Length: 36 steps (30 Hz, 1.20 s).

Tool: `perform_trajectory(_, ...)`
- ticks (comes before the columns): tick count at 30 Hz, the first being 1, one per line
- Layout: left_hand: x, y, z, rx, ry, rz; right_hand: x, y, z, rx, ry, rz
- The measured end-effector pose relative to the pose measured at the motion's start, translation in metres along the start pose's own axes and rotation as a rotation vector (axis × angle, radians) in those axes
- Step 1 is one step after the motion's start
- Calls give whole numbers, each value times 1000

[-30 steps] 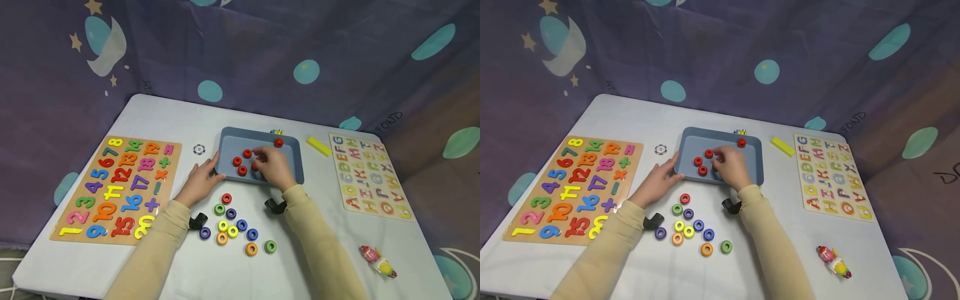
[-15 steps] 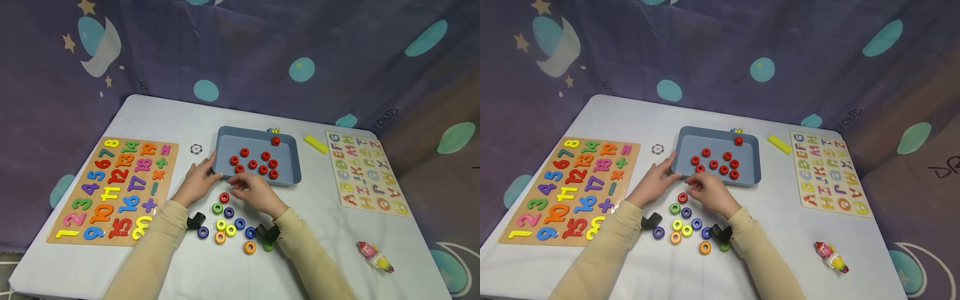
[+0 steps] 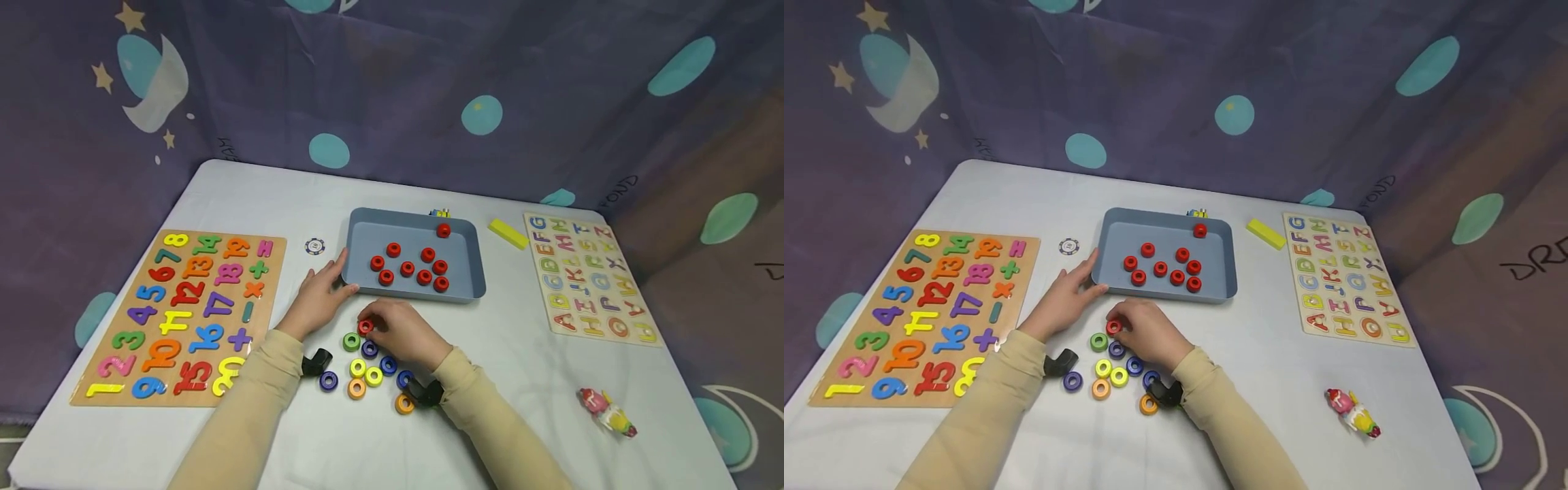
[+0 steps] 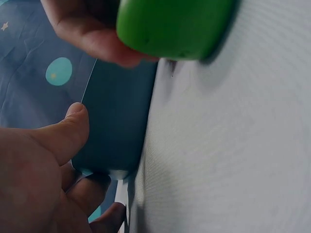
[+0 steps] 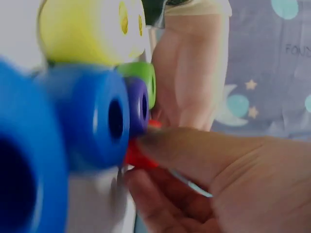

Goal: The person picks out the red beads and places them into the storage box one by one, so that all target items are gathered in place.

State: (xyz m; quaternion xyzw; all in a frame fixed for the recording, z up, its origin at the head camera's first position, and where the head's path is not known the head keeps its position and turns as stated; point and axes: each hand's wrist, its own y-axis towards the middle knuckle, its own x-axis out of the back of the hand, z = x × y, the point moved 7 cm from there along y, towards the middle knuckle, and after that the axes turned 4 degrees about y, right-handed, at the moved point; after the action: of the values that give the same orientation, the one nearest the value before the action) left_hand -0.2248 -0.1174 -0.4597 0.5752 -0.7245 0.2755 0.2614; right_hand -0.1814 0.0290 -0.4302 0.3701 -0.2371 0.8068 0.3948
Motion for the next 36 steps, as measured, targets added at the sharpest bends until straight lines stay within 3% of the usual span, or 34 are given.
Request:
perform_trajectory(4, 0, 1, 2, 12, 1, 1, 18, -8, -9, -63, 50, -80)
perform_trajectory(9, 2, 1, 2, 16, 1, 7, 58, -23, -31, -117, 108, -242)
perform_trajectory(14, 4, 1, 3, 11, -1, 1, 101, -27, -66, -213, 92, -401)
perform_trajectory(17, 2, 1, 3, 13, -4, 0, 119, -23, -88, -276, 51, -454)
perform_trajectory(25, -2, 2, 0, 17, -16, 3, 141, -10, -125, -386, -12, -497)
perform_trajectory(36, 0, 0, -1, 13, -8, 5, 139, -4, -137, -427, -17, -465)
